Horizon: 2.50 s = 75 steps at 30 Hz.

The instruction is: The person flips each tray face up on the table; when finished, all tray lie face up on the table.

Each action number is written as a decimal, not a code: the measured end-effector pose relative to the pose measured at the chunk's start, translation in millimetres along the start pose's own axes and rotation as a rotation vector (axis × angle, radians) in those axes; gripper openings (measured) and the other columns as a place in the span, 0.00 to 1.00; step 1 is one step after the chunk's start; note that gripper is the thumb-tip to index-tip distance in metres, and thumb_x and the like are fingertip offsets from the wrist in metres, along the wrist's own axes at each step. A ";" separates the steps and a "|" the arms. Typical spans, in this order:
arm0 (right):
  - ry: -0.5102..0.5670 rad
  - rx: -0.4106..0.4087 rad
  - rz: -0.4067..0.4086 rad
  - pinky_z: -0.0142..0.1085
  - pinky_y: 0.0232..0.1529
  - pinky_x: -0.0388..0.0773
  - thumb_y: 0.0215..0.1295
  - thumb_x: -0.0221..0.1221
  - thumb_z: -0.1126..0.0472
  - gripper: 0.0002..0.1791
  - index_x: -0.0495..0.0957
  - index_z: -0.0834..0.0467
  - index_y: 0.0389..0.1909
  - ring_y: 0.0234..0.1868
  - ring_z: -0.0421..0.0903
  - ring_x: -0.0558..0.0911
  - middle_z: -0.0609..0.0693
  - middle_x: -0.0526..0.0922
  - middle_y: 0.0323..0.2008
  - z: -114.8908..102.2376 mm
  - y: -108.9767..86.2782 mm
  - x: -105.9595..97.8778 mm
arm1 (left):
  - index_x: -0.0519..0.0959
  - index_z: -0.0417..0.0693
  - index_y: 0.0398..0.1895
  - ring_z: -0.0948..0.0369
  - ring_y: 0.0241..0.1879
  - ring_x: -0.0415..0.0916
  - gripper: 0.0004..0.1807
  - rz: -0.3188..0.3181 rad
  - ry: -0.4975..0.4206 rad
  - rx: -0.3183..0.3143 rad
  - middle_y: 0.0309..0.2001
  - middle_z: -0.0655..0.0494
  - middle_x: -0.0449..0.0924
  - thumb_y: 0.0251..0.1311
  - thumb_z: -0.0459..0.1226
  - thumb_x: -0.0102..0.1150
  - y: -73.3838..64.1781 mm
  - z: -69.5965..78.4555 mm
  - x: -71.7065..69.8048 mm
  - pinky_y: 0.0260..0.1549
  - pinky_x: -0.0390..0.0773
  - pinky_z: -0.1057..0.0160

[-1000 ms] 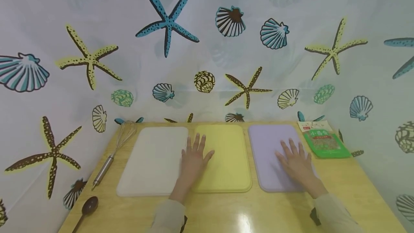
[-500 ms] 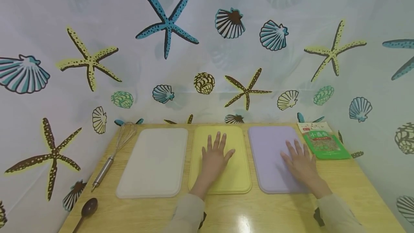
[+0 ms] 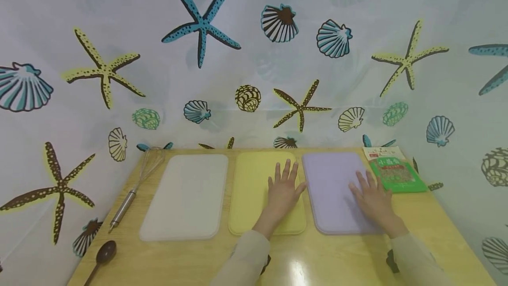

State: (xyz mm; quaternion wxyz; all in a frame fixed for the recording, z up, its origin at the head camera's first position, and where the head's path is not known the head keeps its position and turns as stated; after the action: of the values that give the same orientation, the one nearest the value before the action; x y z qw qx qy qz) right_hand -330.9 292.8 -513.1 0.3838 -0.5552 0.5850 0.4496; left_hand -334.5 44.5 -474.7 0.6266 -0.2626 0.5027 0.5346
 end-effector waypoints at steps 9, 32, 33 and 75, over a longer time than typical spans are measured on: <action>0.023 0.017 -0.034 0.80 0.55 0.41 0.75 0.32 0.38 0.39 0.51 0.62 0.73 0.68 0.78 0.42 0.72 0.46 0.71 6.6 3.5 3.9 | 0.55 0.46 0.74 0.41 0.72 0.46 0.38 -0.040 -0.048 -0.027 0.74 0.42 0.50 0.69 0.57 0.43 7.7 23.8 9.5 0.61 0.62 0.34; 0.072 0.071 -0.111 0.75 0.58 0.52 0.75 0.34 0.40 0.40 0.48 0.68 0.72 0.65 0.80 0.48 0.79 0.45 0.68 20.7 4.3 10.3 | 0.55 0.41 0.74 0.40 0.70 0.52 0.38 -0.108 -0.229 -0.057 0.73 0.36 0.50 0.69 0.54 0.47 2.5 43.7 54.7 0.66 0.62 0.50; 0.076 0.074 -0.114 0.75 0.57 0.53 0.75 0.34 0.40 0.40 0.48 0.69 0.72 0.65 0.80 0.49 0.79 0.45 0.68 21.7 4.2 11.0 | 0.56 0.40 0.73 0.40 0.70 0.52 0.38 -0.111 -0.237 -0.057 0.73 0.35 0.50 0.69 0.54 0.48 2.3 44.2 55.8 0.66 0.62 0.50; 0.114 0.111 -0.247 0.64 0.58 0.64 0.74 0.34 0.39 0.44 0.61 0.81 0.60 0.59 0.76 0.65 0.80 0.65 0.57 22.0 12.5 15.0 | 0.61 0.32 0.68 0.49 0.70 0.55 0.36 -0.238 -0.261 -0.167 0.72 0.38 0.53 0.62 0.42 0.61 -14.9 35.4 77.9 0.67 0.61 0.61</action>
State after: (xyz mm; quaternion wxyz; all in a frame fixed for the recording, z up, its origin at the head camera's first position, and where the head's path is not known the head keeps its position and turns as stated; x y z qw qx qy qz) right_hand -345.8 308.9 -532.7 0.4324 -0.6258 0.5570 0.3335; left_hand -314.2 102.5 -536.1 0.7213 -0.2994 0.3365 0.5261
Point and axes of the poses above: each hand's wrist, its own y-axis towards the middle knuckle, its own x-axis out of the palm, z = x × y, the point moved 8 cm from there along y, towards the middle knuckle
